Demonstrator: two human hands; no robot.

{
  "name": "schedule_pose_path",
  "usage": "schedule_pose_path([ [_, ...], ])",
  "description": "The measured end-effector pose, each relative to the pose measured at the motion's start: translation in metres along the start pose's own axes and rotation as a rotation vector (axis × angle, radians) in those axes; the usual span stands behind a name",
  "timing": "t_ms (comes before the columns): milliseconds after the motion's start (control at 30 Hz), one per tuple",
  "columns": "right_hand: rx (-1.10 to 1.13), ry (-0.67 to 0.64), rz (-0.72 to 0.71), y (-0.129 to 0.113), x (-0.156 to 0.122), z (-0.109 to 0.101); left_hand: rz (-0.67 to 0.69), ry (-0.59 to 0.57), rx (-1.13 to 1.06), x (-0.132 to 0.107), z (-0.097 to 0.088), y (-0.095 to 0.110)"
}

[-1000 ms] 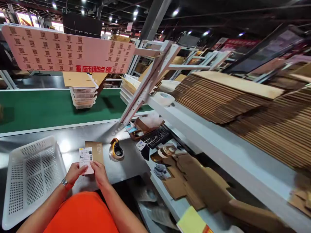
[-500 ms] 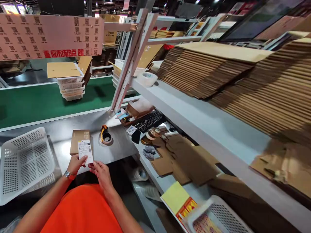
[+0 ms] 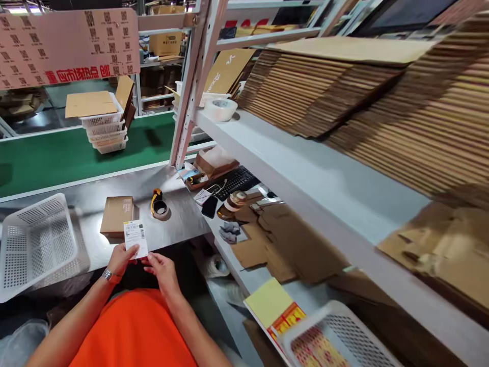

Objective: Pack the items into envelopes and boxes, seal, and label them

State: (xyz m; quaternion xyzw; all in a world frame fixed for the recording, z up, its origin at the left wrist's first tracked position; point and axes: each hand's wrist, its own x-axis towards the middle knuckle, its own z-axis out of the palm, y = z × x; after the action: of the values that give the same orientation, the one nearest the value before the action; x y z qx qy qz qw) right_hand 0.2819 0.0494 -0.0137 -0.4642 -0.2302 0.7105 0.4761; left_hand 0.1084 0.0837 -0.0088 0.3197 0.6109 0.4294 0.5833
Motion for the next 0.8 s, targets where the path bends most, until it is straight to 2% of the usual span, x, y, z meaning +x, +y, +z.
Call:
schedule_pose_path([
  [133, -0.013, 0.019, 0.008, -0.001, 0.005, -0.003, 0.007, -0.037, 0.04, 0.003, 0.001, -0.002],
  [233, -0.005, 0.035, 0.0, -0.001, 0.012, 0.003, 0.009, -0.09, 0.13, 0.013, -0.004, -0.005],
  [300, 0.004, 0.051, -0.014, -0.001, 0.018, 0.01, 0.09, -0.067, 0.218, 0.019, -0.009, -0.004],
  [400, -0.014, 0.077, -0.041, 0.001, 0.03, 0.026, 0.3, -0.003, 0.378, 0.024, -0.022, 0.004],
  [433, -0.037, 0.077, -0.053, 0.001, 0.034, 0.032, 0.357, -0.05, 0.417, 0.025, -0.027, 0.009],
  [533, -0.159, 0.039, -0.105, 0.003, 0.049, 0.05, 0.44, -0.301, 0.45, 0.027, -0.044, 0.027],
  [567, -0.211, 0.016, -0.124, 0.004, 0.055, 0.057, 0.438, -0.347, 0.451, 0.029, -0.05, 0.032],
  [633, -0.317, -0.02, -0.168, 0.008, 0.066, 0.069, 0.403, -0.346, 0.448, 0.034, -0.062, 0.038],
  [733, -0.416, -0.047, -0.214, 0.015, 0.083, 0.086, 0.296, -0.252, 0.347, 0.049, -0.079, 0.043],
  [800, -0.364, -0.075, -0.187, 0.022, 0.092, 0.096, 0.128, -0.146, 0.081, 0.064, -0.089, 0.045],
])
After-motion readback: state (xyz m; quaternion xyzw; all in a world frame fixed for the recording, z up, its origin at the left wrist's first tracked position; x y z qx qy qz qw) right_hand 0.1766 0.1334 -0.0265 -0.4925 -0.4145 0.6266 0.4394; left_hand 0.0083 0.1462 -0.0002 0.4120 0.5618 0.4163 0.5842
